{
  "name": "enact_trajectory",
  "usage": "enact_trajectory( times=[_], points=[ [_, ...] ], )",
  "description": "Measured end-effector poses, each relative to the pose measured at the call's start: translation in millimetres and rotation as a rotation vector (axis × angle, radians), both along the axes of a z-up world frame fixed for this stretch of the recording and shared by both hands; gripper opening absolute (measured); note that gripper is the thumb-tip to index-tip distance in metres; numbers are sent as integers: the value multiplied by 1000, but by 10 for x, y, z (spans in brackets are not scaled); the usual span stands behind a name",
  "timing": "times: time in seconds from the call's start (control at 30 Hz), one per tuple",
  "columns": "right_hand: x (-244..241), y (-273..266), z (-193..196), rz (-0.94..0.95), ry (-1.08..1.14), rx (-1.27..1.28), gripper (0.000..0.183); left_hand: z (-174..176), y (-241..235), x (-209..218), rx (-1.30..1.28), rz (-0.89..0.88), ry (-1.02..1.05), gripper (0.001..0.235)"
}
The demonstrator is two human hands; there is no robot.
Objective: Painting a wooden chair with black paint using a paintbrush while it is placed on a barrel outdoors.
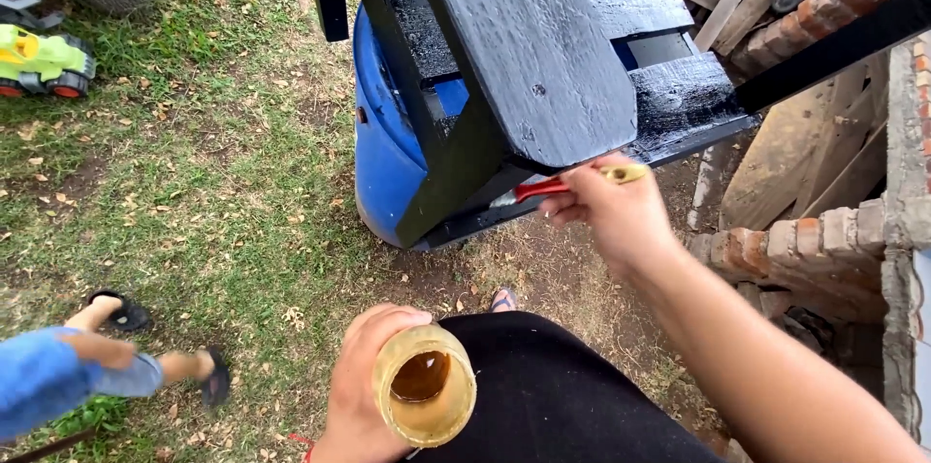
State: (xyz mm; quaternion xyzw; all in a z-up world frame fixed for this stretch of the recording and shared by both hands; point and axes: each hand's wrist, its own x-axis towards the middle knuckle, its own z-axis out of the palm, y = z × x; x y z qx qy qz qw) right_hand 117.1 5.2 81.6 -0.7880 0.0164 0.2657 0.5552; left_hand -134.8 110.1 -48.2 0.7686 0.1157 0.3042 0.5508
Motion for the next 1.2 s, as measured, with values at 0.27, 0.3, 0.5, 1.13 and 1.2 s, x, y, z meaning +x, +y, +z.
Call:
enact_trajectory(
  times=[0.27,0.3,0.5,1.13,1.2],
  points=[
    [513,-224,301,265,-368,-733,9,50,-46,-72,4,33,41,54],
    [556,-229,381,334,-473,-892,19,41,-46,-88,8,45,39,53],
    [217,155,692,182,-279,-570,19,38,-70,-91,35,54,21,53],
    [719,48,303,379,-437,-428,10,260,-87,-218,-145,100,101,52],
    [741,208,22,513,-513,-326,15,231,-78,-207,-144,101,163,46]
  ],
)
